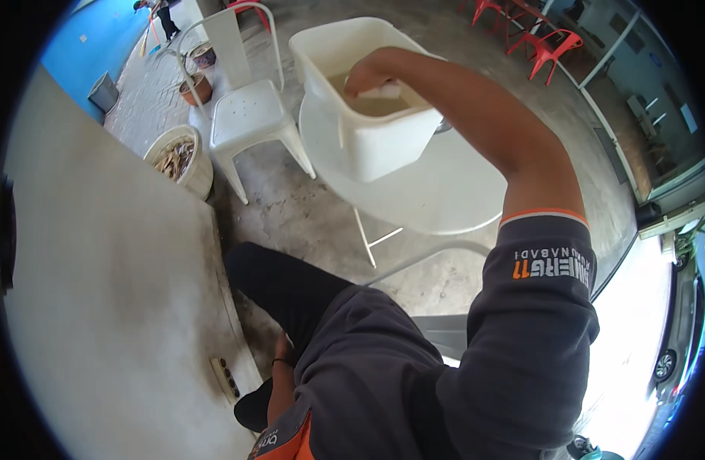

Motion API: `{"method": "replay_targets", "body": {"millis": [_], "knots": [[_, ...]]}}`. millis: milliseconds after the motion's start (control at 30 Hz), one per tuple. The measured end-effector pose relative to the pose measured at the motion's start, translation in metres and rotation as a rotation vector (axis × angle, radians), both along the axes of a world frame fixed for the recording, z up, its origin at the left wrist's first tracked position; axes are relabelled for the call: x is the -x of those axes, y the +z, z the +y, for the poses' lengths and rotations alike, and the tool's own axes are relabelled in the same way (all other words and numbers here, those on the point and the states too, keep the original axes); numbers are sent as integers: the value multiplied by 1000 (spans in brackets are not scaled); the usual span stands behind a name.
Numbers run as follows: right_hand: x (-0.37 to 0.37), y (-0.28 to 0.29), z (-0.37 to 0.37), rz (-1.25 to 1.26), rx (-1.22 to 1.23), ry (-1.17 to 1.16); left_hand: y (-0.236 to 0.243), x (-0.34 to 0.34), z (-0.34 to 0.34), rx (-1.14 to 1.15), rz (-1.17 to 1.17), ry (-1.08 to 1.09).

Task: Cleaning a wall with a melamine sponge and water.

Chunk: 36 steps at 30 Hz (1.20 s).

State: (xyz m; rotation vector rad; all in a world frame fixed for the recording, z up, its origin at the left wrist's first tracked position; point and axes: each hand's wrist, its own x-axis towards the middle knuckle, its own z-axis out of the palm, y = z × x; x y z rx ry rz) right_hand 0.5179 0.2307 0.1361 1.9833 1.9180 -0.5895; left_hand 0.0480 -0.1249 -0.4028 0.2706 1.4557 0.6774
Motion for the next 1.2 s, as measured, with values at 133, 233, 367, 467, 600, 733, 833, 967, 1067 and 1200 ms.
{"method": "replay_targets", "body": {"millis": [133,233,367,467,600,733,833,967,1067,1200], "knots": [[-5,-36,-7,174,38,-31,21,-2,2,44,-3,19],[0,-52,9,-211,532,248,26,-3,8,39,99,-40],[16,-38,-18,-172,336,162,76,-19,23,77,194,-113],[-2,-22,0,32,340,-24,62,-10,28,11,426,-389],[-9,17,9,333,63,-19,-5,31,8,120,353,-114],[-3,35,-8,659,-154,-151,24,28,4,245,46,-52],[-7,24,-3,707,-317,-191,55,11,9,251,63,78],[-3,30,-5,639,-404,-272,64,6,10,211,94,72],[-1,13,9,558,-499,-234,57,10,9,198,71,76],[1,-10,16,332,-576,49,58,11,9,165,8,65]]}}
